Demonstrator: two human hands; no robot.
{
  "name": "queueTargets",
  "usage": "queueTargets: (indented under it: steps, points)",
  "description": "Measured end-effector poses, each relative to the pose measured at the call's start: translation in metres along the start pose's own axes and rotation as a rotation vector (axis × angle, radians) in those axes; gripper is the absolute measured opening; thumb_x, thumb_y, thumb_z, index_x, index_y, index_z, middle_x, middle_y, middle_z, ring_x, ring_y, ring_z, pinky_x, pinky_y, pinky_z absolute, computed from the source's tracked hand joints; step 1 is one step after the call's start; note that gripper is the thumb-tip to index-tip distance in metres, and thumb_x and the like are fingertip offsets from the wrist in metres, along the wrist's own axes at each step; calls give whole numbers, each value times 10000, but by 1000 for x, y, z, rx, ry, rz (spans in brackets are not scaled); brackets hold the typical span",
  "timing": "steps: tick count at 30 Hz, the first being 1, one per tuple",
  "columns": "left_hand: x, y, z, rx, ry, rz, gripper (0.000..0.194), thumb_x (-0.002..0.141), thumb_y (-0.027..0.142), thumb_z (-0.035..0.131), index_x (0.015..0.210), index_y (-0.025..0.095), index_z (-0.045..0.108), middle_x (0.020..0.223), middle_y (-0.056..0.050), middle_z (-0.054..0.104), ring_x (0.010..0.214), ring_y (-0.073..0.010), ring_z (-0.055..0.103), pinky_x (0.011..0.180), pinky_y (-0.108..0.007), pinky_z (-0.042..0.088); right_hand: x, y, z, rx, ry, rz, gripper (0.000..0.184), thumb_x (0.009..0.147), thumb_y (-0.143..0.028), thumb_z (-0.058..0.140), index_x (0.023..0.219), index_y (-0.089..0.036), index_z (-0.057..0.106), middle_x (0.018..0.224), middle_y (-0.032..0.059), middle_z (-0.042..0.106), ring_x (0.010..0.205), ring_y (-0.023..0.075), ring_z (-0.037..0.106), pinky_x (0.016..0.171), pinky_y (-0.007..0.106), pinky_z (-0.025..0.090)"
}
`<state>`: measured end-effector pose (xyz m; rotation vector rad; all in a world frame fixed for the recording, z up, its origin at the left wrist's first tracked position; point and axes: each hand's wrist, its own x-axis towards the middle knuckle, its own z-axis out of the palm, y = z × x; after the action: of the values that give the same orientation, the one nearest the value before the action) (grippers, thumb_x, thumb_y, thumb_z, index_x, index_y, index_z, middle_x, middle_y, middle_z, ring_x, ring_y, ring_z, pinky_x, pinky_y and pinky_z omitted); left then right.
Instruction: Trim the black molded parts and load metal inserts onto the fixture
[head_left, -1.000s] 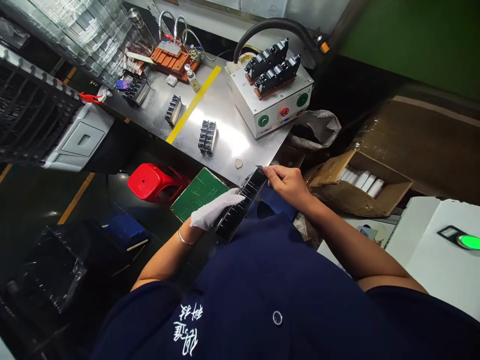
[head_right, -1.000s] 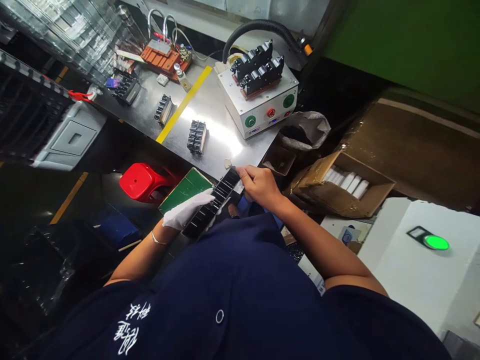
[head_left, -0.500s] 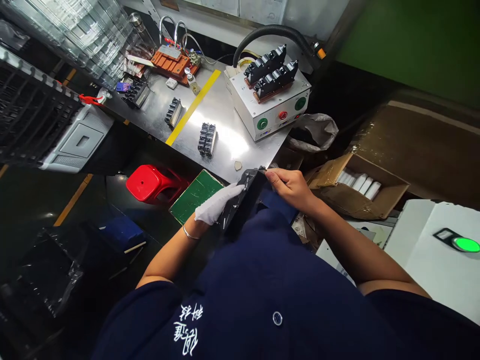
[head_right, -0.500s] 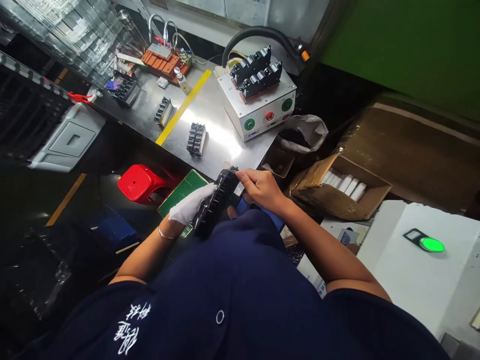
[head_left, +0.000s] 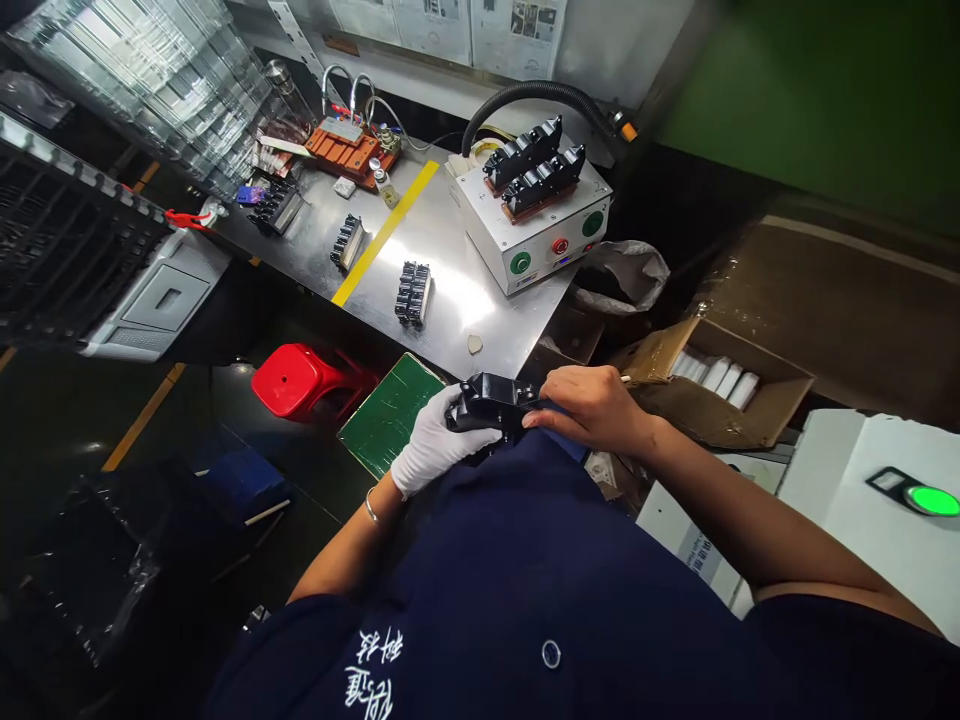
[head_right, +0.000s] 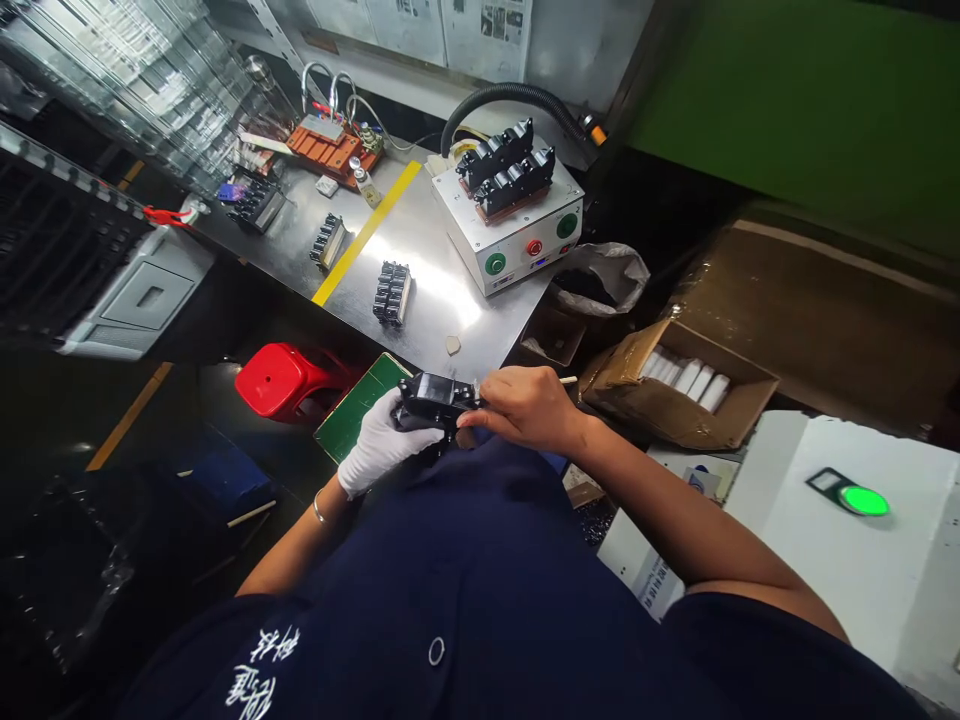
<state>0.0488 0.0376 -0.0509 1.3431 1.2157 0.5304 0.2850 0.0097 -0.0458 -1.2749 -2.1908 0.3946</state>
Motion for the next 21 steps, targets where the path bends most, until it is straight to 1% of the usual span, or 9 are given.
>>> queueTargets:
  steps: [3,6,8,10,12,14,18,21]
  points:
    - [-1,2,-2,13,-7,7,600,581,370,854,1096,171,619,1013,-49,704,939,-215,652,881,-346,515,1,-1,-3,11,22,-66,498,922,-533,516,560,-190,520,531,-2,508,512,109,449,513,270,282]
    - [0,3,-4,8,-17,11,618,585,364,852,1126,173,622,1047,-54,702,971,-223,647,902,-357,510,3,-3,-5,14,67,-38,473,914,-544,521,600,-192,547,552,-3,503,530,114,444,521,268,283]
    - [1,4,-5,-11,-29,-1,629,575,359,857,1127,171,623,1051,-57,701,978,-228,646,901,-359,512,4,-3,-5,24,46,-37,482,922,-544,505,594,-193,539,553,-3,494,534,116,436,525,269,283]
    - [1,4,-5,-30,-44,-24,634,564,355,862,1118,165,621,1049,-61,701,980,-232,646,896,-358,515,4,-3,-4,37,17,-67,500,930,-531,498,562,-194,509,534,-9,470,521,113,417,520,272,274]
    - [2,4,-5,-35,-56,-38,631,558,352,866,1107,163,620,1042,-61,701,977,-235,648,892,-359,518,4,-3,-4,33,20,-66,500,924,-539,505,563,-194,508,538,-9,471,520,112,416,516,273,273]
    - [1,2,-5,-24,-42,-23,612,569,354,862,1101,169,622,1044,-61,700,975,-236,649,896,-363,517,5,-2,-4,18,34,-46,493,919,-551,505,581,-193,522,551,-6,483,530,114,428,515,271,276]
    - [-1,-4,-5,60,51,79,567,591,358,856,1080,182,629,1038,-56,702,951,-224,651,915,-377,511,9,-3,-5,-15,6,-69,512,942,-529,475,556,-193,499,533,-6,475,519,112,415,518,272,273]
    - [-3,-5,-7,80,47,93,550,606,367,849,1080,192,632,1028,-46,706,946,-215,651,923,-381,509,11,-4,-6,-44,36,-74,499,933,-540,486,576,-193,517,541,-3,486,525,115,419,523,268,287]
